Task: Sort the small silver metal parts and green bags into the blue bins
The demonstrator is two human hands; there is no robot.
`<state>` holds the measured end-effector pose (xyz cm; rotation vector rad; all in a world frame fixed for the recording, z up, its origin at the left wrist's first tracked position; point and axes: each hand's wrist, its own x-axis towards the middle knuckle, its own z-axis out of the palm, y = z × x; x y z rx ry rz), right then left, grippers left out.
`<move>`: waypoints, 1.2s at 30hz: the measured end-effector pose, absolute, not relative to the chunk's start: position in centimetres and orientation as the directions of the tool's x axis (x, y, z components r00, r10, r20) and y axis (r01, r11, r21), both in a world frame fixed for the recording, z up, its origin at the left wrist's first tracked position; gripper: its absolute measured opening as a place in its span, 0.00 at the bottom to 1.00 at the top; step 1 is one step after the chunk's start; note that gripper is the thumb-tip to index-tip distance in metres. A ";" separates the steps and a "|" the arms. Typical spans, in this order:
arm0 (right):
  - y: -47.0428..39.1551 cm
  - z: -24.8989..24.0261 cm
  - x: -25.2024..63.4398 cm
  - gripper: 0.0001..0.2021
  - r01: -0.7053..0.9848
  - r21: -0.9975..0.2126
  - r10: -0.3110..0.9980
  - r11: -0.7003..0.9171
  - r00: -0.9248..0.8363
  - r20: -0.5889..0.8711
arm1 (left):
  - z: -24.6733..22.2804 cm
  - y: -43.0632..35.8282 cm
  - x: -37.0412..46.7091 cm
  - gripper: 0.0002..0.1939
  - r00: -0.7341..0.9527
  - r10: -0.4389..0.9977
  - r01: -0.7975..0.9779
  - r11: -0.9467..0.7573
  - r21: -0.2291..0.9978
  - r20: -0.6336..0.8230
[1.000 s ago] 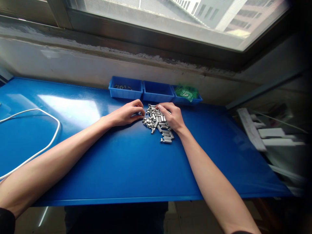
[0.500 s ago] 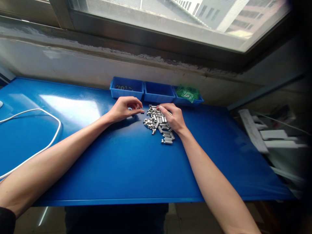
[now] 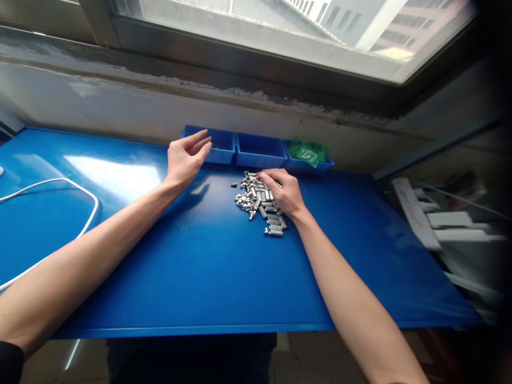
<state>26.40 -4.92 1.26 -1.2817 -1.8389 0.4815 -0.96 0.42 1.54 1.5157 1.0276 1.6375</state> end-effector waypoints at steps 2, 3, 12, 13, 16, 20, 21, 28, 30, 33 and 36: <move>-4.9 1.3 26.4 0.17 0.591 -0.698 0.904 0.404 -0.143 0.402 | 1.5 0.0 -0.8 0.22 -0.078 0.841 0.100 -0.528 0.843 0.536; -4.9 1.3 26.4 0.17 0.593 -0.698 0.906 0.402 -0.144 0.399 | 1.6 -0.3 -0.7 0.20 -0.054 0.815 0.149 -0.565 0.812 0.577; -4.9 1.4 26.4 0.18 0.591 -0.696 0.903 0.408 -0.148 0.404 | 0.7 -1.6 -0.2 0.16 0.645 0.515 0.300 -0.850 0.433 0.564; -4.9 1.3 26.4 0.18 0.591 -0.695 0.902 0.410 -0.149 0.405 | 0.5 -1.5 -0.2 0.15 0.678 0.484 0.287 -0.867 0.407 0.553; -4.9 1.3 26.4 0.19 0.591 -0.694 0.901 0.411 -0.147 0.408 | 0.3 -1.3 -0.2 0.12 0.718 0.430 0.256 -0.895 0.366 0.548; -4.8 1.1 26.4 0.18 0.583 -0.700 0.900 0.413 -0.144 0.411 | 0.2 -1.2 -0.3 0.11 0.677 0.465 0.273 -0.878 0.393 0.570; -4.8 1.1 26.4 0.18 0.582 -0.701 0.901 0.412 -0.144 0.410 | 0.1 -1.2 -0.4 0.11 0.664 0.478 0.276 -0.871 0.406 0.575; -4.9 1.2 26.4 0.17 0.582 -0.703 0.902 0.408 -0.139 0.409 | 0.1 -1.1 -0.5 0.12 0.638 0.527 0.292 -0.841 0.456 0.562; -4.9 1.3 26.4 0.16 0.581 -0.702 0.901 0.412 -0.143 0.410 | 0.2 -1.1 -0.5 0.12 0.634 0.528 0.301 -0.841 0.449 0.565; -4.9 1.3 26.4 0.16 0.579 -0.702 0.900 0.414 -0.146 0.411 | 0.2 -1.1 -0.5 0.13 0.623 0.532 0.291 -0.838 0.462 0.574; -4.9 1.2 26.4 0.17 0.579 -0.702 0.900 0.414 -0.145 0.411 | 0.1 -1.1 -0.5 0.14 0.603 0.538 0.284 -0.834 0.472 0.589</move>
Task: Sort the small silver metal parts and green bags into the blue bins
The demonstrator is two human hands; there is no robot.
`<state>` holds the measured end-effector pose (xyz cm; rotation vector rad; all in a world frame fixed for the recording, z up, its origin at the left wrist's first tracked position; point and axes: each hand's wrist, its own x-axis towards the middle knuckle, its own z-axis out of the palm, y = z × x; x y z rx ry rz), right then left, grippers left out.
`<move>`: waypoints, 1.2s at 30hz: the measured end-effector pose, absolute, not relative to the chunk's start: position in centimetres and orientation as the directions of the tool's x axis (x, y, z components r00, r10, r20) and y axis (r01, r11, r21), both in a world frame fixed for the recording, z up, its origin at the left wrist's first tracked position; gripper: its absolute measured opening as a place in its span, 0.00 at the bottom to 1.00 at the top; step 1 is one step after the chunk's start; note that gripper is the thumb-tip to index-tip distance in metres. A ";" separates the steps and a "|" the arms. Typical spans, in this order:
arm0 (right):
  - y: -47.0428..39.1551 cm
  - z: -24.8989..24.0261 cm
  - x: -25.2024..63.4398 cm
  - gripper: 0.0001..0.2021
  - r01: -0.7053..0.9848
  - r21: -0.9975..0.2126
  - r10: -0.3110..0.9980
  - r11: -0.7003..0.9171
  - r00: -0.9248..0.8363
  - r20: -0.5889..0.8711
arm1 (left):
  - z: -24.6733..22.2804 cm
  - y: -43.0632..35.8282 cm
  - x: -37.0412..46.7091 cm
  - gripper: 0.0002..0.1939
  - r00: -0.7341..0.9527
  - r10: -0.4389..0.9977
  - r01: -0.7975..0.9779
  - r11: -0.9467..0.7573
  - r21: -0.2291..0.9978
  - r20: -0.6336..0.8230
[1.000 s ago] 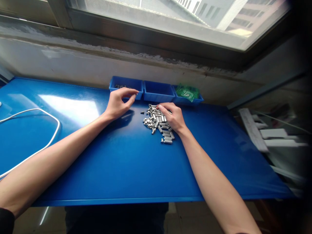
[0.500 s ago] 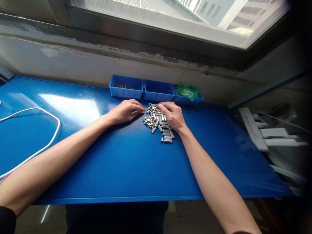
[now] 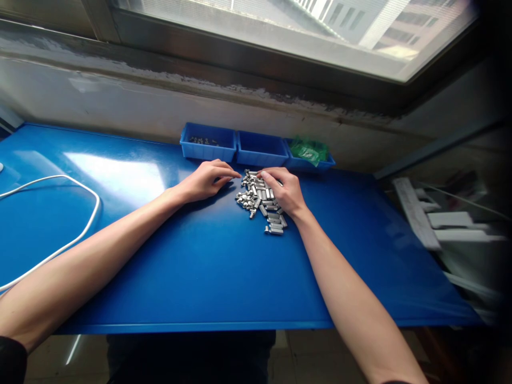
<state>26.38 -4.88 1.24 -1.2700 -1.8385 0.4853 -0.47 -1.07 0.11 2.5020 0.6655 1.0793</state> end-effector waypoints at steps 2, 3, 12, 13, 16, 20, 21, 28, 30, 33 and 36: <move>-4.9 1.3 26.4 0.17 0.581 -0.701 0.901 0.413 -0.145 0.410 | 0.1 -1.0 -0.5 0.14 0.588 0.557 0.299 -0.823 0.483 0.586; -4.9 1.3 26.4 0.17 0.583 -0.701 0.901 0.411 -0.145 0.408 | 0.2 -1.0 -0.5 0.13 0.582 0.571 0.309 -0.814 0.492 0.578; -4.9 1.3 26.3 0.17 0.589 -0.700 0.905 0.404 -0.143 0.401 | 0.8 -1.4 -0.6 0.15 0.555 0.656 0.330 -0.738 0.588 0.512; -4.9 1.3 26.4 0.17 0.588 -0.700 0.904 0.406 -0.145 0.402 | 0.8 -1.4 -0.6 0.15 0.550 0.658 0.320 -0.734 0.598 0.514; -4.8 1.2 26.4 0.16 0.586 -0.699 0.902 0.410 -0.148 0.405 | 1.1 -1.3 -0.4 0.14 0.485 0.693 0.281 -0.701 0.656 0.533; -4.9 1.2 26.4 0.17 0.583 -0.703 0.903 0.408 -0.145 0.404 | 2.5 -0.7 -0.6 0.11 0.113 0.785 0.310 -0.610 0.729 0.608; -4.9 1.2 26.4 0.17 0.582 -0.703 0.904 0.408 -0.147 0.403 | 2.9 -0.4 -0.8 0.11 0.016 0.798 0.325 -0.574 0.751 0.603; -5.0 1.4 26.4 0.18 0.585 -0.703 0.904 0.406 -0.145 0.401 | 2.6 1.2 -1.9 0.20 -0.096 0.818 0.304 -0.519 0.799 0.568; -5.0 1.4 26.4 0.18 0.584 -0.703 0.905 0.405 -0.146 0.399 | 1.9 1.5 -1.9 0.20 -0.051 0.809 0.323 -0.541 0.776 0.585; -5.0 1.4 26.4 0.19 0.589 -0.702 0.907 0.400 -0.145 0.396 | 1.2 1.7 -2.0 0.21 0.016 0.785 0.419 -0.568 0.709 0.619; -4.9 1.3 26.4 0.19 0.586 -0.703 0.906 0.402 -0.146 0.397 | 1.1 2.0 -2.2 0.20 0.106 0.750 0.535 -0.596 0.598 0.653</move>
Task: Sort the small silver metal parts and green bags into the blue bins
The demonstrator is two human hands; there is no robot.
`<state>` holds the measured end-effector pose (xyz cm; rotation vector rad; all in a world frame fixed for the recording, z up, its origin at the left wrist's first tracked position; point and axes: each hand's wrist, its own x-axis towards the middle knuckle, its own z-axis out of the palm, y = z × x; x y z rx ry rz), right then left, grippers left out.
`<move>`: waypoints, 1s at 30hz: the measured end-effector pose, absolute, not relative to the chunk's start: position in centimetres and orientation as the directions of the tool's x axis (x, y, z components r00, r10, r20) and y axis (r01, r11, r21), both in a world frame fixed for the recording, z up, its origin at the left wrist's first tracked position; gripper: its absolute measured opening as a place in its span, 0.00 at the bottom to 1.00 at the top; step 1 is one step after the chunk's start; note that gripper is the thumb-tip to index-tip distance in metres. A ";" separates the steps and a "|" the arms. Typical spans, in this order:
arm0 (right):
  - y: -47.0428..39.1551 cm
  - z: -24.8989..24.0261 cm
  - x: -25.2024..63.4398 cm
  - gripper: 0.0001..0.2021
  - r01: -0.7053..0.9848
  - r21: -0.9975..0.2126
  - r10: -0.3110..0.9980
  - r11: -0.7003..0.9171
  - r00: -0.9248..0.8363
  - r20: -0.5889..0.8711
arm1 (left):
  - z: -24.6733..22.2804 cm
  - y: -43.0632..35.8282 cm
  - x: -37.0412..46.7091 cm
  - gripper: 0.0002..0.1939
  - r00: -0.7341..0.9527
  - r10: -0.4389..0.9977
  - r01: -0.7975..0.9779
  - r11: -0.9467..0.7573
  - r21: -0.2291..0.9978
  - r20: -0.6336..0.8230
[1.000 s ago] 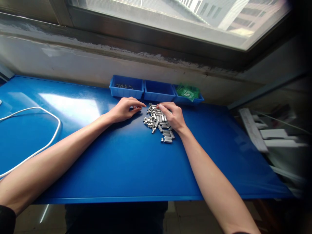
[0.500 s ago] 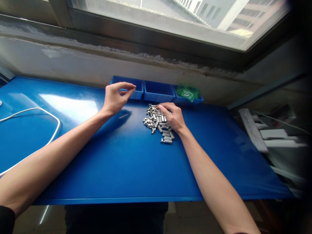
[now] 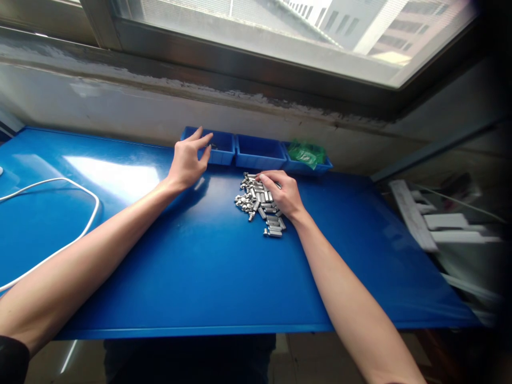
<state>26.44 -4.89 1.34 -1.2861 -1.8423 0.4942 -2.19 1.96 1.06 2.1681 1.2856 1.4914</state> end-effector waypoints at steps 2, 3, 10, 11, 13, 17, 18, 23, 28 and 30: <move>-4.8 1.3 26.5 0.19 0.582 -0.706 0.906 0.403 -0.145 0.397 | 1.1 2.0 -2.2 0.20 0.176 0.729 0.579 -0.621 0.529 0.662; -4.8 1.3 26.5 0.19 0.582 -0.707 0.906 0.402 -0.144 0.397 | 1.1 2.0 -2.2 0.20 0.207 0.717 0.588 -0.635 0.501 0.665; -4.9 1.4 26.4 0.17 0.581 -0.704 0.904 0.408 -0.150 0.400 | 1.3 0.4 -0.9 0.15 0.480 0.568 0.510 -0.801 0.314 0.669; -4.9 1.4 26.4 0.17 0.584 -0.702 0.904 0.408 -0.151 0.400 | 1.3 -0.1 -0.6 0.15 0.546 0.539 0.474 -0.830 0.294 0.642; -4.9 1.3 26.4 0.18 0.591 -0.698 0.905 0.405 -0.152 0.396 | 1.2 -0.8 0.0 0.17 0.665 0.485 0.408 -0.873 0.268 0.567; -4.8 1.3 26.4 0.18 0.596 -0.694 0.904 0.404 -0.147 0.400 | 0.6 -1.4 0.6 0.20 0.774 0.434 0.347 -0.900 0.264 0.462; -4.8 1.3 26.4 0.18 0.594 -0.694 0.904 0.405 -0.145 0.403 | 0.5 -1.4 0.6 0.20 0.781 0.432 0.340 -0.900 0.273 0.451; -4.8 1.3 26.3 0.18 0.590 -0.701 0.906 0.400 -0.139 0.400 | 0.6 -1.4 0.5 0.17 0.738 0.471 0.342 -0.878 0.335 0.483; -4.8 1.2 26.3 0.19 0.588 -0.703 0.906 0.400 -0.138 0.400 | 0.6 -1.6 0.5 0.15 0.733 0.438 0.289 -0.893 0.343 0.521; -4.8 1.2 26.3 0.19 0.586 -0.703 0.905 0.403 -0.140 0.402 | 0.4 -1.6 0.4 0.13 0.725 0.442 0.295 -0.892 0.342 0.528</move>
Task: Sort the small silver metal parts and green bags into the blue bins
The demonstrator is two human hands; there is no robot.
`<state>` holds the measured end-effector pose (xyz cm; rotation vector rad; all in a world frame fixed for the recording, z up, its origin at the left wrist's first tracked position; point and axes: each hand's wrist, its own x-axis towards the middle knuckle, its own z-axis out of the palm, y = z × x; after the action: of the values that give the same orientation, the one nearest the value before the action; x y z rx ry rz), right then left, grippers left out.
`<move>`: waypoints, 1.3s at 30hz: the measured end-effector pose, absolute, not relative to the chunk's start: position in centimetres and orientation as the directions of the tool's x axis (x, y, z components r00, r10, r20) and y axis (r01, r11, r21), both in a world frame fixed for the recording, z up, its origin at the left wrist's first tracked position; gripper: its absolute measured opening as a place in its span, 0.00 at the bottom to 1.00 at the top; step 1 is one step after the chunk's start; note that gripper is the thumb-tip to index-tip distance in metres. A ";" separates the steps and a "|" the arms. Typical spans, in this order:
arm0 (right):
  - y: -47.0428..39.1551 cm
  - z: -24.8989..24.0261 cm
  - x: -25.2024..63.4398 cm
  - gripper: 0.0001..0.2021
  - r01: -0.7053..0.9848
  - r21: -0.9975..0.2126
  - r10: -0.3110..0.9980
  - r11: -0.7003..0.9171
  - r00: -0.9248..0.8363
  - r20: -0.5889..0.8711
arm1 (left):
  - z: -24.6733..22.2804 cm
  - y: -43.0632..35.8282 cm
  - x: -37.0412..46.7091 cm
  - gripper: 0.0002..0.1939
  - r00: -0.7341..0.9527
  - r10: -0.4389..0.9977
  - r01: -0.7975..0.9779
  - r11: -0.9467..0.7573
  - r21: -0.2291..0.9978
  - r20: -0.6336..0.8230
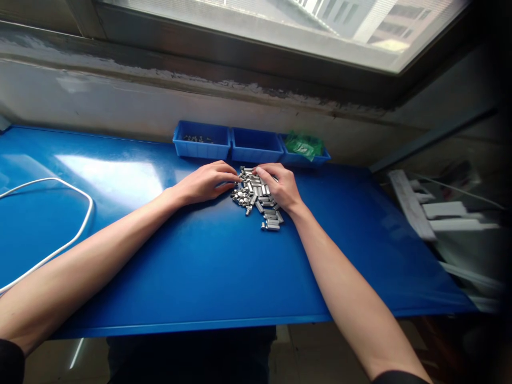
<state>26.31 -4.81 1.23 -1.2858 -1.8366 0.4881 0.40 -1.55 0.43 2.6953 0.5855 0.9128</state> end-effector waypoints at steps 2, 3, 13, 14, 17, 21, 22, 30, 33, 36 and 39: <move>-4.8 1.3 26.3 0.19 0.585 -0.705 0.906 0.402 -0.141 0.400 | 0.3 -1.5 0.3 0.12 0.704 0.477 0.318 -0.874 0.368 0.526; -4.8 1.3 26.3 0.19 0.586 -0.705 0.906 0.400 -0.140 0.398 | 0.4 -1.4 0.3 0.11 0.694 0.498 0.328 -0.862 0.387 0.520; -4.9 1.3 26.4 0.19 0.587 -0.703 0.906 0.402 -0.144 0.398 | 0.9 -1.6 0.3 0.10 0.635 0.607 0.342 -0.775 0.531 0.478; -4.9 1.3 26.4 0.18 0.587 -0.702 0.905 0.405 -0.145 0.400 | 1.0 -1.6 0.4 0.10 0.615 0.626 0.335 -0.758 0.560 0.479; -4.9 1.3 26.4 0.18 0.584 -0.702 0.903 0.407 -0.143 0.404 | 1.2 -1.6 0.4 0.13 0.471 0.736 0.275 -0.646 0.712 0.486; -4.9 1.3 26.4 0.17 0.582 -0.707 0.907 0.402 -0.143 0.397 | 1.0 -0.7 0.1 0.23 0.223 0.857 0.141 -0.500 0.854 0.464; -4.9 1.3 26.4 0.17 0.581 -0.708 0.907 0.402 -0.145 0.396 | 0.8 -0.3 0.0 0.25 0.179 0.865 0.129 -0.493 0.860 0.469; -5.0 1.4 26.4 0.17 0.579 -0.708 0.906 0.403 -0.146 0.397 | -0.1 1.5 -0.8 0.35 0.130 0.864 0.024 -0.494 0.869 0.487; -4.9 1.4 26.4 0.17 0.578 -0.709 0.907 0.403 -0.148 0.395 | 0.4 0.5 -0.4 0.28 0.183 0.861 0.018 -0.485 0.874 0.474; -4.9 1.3 26.4 0.17 0.576 -0.708 0.904 0.408 -0.149 0.400 | 0.7 -0.6 0.2 0.19 0.298 0.809 0.133 -0.562 0.817 0.508; -4.8 1.2 26.4 0.15 0.577 -0.698 0.897 0.424 -0.161 0.412 | 0.6 -1.1 0.6 0.18 0.505 0.653 0.262 -0.739 0.621 0.564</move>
<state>26.45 -4.83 1.20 -1.2590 -1.8539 0.4889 0.56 -1.13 0.58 2.2900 0.7516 1.1382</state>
